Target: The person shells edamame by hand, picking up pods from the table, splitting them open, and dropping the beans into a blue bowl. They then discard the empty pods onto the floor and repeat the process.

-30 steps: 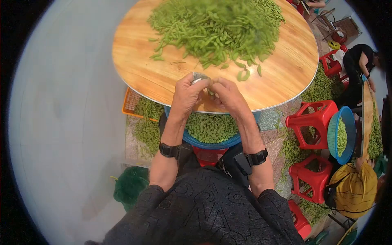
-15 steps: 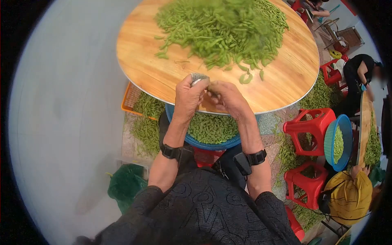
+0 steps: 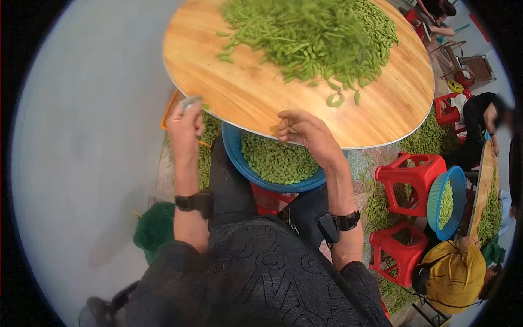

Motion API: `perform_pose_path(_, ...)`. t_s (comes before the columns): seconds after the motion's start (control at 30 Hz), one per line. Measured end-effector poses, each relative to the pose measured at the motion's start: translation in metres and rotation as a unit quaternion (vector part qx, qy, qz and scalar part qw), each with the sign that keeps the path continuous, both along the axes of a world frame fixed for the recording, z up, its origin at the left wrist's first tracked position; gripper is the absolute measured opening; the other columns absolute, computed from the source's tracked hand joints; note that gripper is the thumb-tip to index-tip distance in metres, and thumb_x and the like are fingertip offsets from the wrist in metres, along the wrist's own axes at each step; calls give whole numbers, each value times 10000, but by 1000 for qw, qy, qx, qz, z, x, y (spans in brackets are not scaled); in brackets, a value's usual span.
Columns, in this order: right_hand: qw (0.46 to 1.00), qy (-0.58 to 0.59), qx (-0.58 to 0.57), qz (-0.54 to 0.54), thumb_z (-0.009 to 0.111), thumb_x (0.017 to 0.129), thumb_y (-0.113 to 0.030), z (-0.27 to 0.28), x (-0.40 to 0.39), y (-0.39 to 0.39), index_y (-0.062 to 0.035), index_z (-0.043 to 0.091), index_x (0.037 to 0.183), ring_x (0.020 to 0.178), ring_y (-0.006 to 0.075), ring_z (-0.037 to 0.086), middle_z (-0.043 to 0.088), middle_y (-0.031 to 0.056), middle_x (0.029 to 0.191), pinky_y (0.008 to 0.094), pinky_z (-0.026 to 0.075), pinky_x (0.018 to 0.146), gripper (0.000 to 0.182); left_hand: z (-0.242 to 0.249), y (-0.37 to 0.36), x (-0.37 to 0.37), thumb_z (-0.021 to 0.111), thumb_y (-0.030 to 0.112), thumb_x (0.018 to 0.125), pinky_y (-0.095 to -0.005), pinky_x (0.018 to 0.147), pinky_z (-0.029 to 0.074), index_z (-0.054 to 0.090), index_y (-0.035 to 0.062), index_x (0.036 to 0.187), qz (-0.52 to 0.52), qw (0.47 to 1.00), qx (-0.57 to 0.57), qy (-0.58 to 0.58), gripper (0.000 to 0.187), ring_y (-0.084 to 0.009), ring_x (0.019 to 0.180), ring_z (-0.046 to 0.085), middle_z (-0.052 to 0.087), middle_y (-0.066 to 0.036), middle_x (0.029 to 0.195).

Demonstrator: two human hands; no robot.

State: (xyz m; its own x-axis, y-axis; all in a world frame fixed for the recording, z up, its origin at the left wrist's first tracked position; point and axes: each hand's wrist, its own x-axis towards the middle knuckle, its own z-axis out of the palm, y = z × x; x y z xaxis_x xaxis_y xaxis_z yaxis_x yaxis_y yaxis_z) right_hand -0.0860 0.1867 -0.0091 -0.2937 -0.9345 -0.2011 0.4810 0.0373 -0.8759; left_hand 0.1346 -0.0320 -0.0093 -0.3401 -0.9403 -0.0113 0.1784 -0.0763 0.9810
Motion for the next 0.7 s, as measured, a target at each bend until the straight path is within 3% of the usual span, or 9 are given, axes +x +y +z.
perform_pose_path(0.07, 1000, 9, -22, 7, 443, 991, -76, 1, 1, 4, 77, 559, 1337, 987, 198, 650, 667, 97, 1053, 336, 547, 928, 396, -23, -31, 29, 700, 112, 958, -214, 420, 287, 706, 3, 1135, 21, 1000, -7, -20, 207, -27, 507, 417, 515, 48, 677)
perform_pose_path(0.17, 998, 48, -6, 34, 442, 1013, -104, 9, 4, 8, 80, 545, 1357, 1074, 214, 652, 686, 131, 1143, 357, 530, 1008, 403, -61, -68, 60, 697, 141, 961, -240, 416, 302, 672, 18, 1014, 68, 993, 37, -84, 136, -43, 505, 413, 486, 40, 667)
perform_pose_path(0.23, 998, 52, -24, 28, 444, 1040, -142, 10, 6, 9, 85, 537, 1371, 1129, 231, 654, 689, 145, 1191, 353, 508, 1047, 412, -88, -87, 77, 638, 173, 1001, -231, 437, 316, 565, 76, 909, 66, 984, 41, -159, 152, -51, 531, 401, 477, 35, 704)
perform_pose_path(0.37, 997, 67, -22, 11, 479, 1068, -144, 10, 12, 13, 66, 574, 1351, 1153, 248, 669, 702, 155, 1189, 372, 524, 1037, 365, -125, -108, 95, 582, 199, 1005, -253, 439, 337, 508, 103, 871, 72, 977, 72, -189, 181, -67, 530, 399, 435, 37, 697)
perform_pose_path(0.5, 988, 133, -11, -83, 572, 1022, -127, -2, -1, 26, 62, 630, 1276, 1017, 182, 699, 726, 100, 1116, 326, 560, 921, 321, -121, -98, 93, 559, 185, 996, -267, 456, 373, 544, 83, 908, 76, 965, 7, -250, 135, -77, 549, 438, 476, 27, 706)
perform_pose_path(0.57, 914, 317, 68, -244, 633, 980, -129, -15, -25, 37, 30, 690, 1189, 919, 171, 695, 724, 91, 1050, 325, 554, 826, 268, -91, -85, 89, 573, 177, 994, -266, 469, 389, 572, 70, 935, 72, 962, -17, -261, 122, -79, 564, 458, 494, 22, 713)
perform_pose_path(0.6, 912, 321, 69, -245, 633, 980, -129, -11, -37, 41, 30, 690, 1189, 919, 171, 695, 724, 91, 1050, 325, 554, 826, 268, -72, -73, 81, 581, 175, 997, -260, 491, 409, 614, 49, 1001, 58, 961, -55, -264, 130, -78, 593, 486, 524, 16, 731)
perform_pose_path(0.67, 796, 513, 98, -306, 671, 932, -125, -2, -63, 39, 2, 721, 1114, 815, 228, 666, 678, 110, 927, 364, 526, 758, 227, -38, -55, 63, 590, 174, 1000, -254, 513, 428, 656, 29, 1067, 43, 960, -92, -262, 172, -77, 623, 514, 553, 10, 750)
perform_pose_path(0.7, 794, 516, 98, -306, 671, 932, -125, 0, -69, 35, 2, 721, 1114, 815, 228, 666, 678, 110, 927, 364, 526, 758, 227, -24, -46, 54, 597, 165, 1000, -246, 532, 439, 670, 16, 1150, 30, 962, -106, -248, 224, -76, 626, 529, 573, -2, 762)
